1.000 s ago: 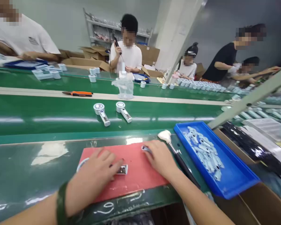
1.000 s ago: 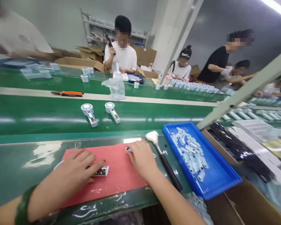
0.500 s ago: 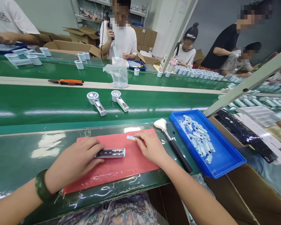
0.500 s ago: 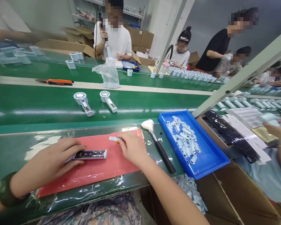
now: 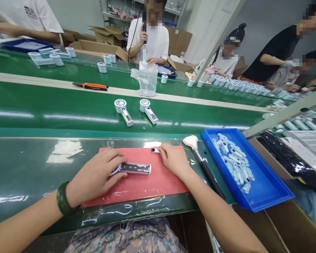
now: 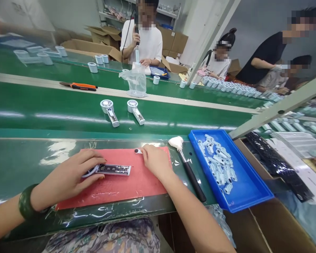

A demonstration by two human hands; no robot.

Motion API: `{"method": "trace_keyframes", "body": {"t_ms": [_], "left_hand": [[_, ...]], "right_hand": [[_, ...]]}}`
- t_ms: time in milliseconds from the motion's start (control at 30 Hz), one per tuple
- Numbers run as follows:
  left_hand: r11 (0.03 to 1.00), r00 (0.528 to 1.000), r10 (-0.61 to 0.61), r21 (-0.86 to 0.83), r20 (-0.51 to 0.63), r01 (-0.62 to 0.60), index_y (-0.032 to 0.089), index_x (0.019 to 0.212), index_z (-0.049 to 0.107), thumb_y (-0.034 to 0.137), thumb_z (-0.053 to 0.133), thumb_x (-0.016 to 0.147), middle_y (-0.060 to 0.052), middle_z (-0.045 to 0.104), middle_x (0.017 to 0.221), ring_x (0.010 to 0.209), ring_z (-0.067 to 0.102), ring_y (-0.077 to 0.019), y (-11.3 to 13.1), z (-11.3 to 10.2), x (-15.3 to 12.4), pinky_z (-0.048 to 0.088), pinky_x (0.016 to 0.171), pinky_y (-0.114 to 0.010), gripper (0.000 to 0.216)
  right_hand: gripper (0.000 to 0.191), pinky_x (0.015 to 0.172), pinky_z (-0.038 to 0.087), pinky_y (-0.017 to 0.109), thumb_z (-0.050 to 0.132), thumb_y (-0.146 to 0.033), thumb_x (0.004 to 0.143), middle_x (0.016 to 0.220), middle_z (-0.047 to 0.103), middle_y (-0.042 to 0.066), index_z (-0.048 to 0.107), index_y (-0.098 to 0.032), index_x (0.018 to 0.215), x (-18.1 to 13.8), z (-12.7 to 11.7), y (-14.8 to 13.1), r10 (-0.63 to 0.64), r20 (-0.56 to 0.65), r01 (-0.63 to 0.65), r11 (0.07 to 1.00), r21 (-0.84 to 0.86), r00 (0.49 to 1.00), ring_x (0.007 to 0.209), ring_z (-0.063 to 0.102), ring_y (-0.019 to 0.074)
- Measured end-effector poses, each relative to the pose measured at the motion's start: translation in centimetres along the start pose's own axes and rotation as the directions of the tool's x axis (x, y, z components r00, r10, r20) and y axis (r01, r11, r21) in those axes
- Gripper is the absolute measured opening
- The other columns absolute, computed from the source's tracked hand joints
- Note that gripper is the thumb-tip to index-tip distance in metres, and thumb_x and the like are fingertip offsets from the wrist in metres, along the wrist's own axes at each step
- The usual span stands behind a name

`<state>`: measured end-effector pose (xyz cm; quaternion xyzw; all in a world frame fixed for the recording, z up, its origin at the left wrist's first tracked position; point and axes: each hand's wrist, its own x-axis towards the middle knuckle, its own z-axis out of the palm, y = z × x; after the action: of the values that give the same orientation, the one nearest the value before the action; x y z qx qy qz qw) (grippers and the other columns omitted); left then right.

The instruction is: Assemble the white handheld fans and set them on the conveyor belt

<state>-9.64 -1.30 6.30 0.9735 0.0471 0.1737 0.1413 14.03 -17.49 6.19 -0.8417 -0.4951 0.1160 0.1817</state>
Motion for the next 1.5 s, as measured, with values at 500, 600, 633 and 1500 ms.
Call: {"method": "trace_keyframes", "body": {"t_ms": [500,600,633,1500], "left_hand": [[0.997,0.992,0.077,0.022,-0.103,-0.075,0.024,0.117,0.067,0.045,0.053,0.103,-0.007,0.067,0.121,0.111,0.063,-0.0268,-0.5,0.4,0.1,0.053,0.095,-0.041,0.029],[0.989,0.987,-0.045,-0.149,-0.155,0.022,0.027,0.121,0.068,0.044,0.055,0.102,-0.006,0.069,0.119,0.111,0.064,-0.0256,0.6,-0.4,0.8,0.054,0.096,-0.040,0.029],[0.962,0.982,-0.127,-0.261,-0.140,0.087,0.028,0.124,0.068,0.044,0.057,0.101,-0.005,0.071,0.116,0.108,0.066,-0.0242,1.1,-0.8,1.1,0.056,0.093,-0.038,0.029],[0.293,0.864,-0.464,-0.887,0.194,0.356,0.017,0.089,0.075,0.047,0.079,0.088,-0.005,0.071,0.078,0.070,0.068,-0.0148,4.7,-2.4,3.2,0.061,0.066,-0.022,0.030]], "right_hand": [[0.008,0.078,0.050,0.034,0.069,-0.019,0.097,0.102,0.067,0.007,0.070,-0.020,0.105,-1.3,1.4,2.0,-0.164,-0.150,0.160,0.986,-0.040,0.975,0.095,0.065,0.0229],[0.006,0.072,0.049,0.033,0.063,-0.018,0.099,0.095,0.069,0.005,0.067,-0.019,0.103,-2.0,1.2,0.5,-0.286,-0.266,0.308,0.950,0.043,0.920,0.084,0.064,0.0205],[0.006,0.072,0.049,0.033,0.061,-0.019,0.101,0.095,0.070,0.005,0.066,-0.019,0.103,-2.4,1.0,-0.2,-0.338,-0.321,0.380,0.922,0.076,0.885,0.084,0.064,0.0201],[0.014,0.069,0.044,0.034,0.052,-0.013,0.104,0.092,0.070,0.006,0.064,-0.017,0.101,-5.0,-0.3,-6.0,-0.514,-0.584,0.547,0.826,-0.139,0.628,0.077,0.060,0.0197]]}}
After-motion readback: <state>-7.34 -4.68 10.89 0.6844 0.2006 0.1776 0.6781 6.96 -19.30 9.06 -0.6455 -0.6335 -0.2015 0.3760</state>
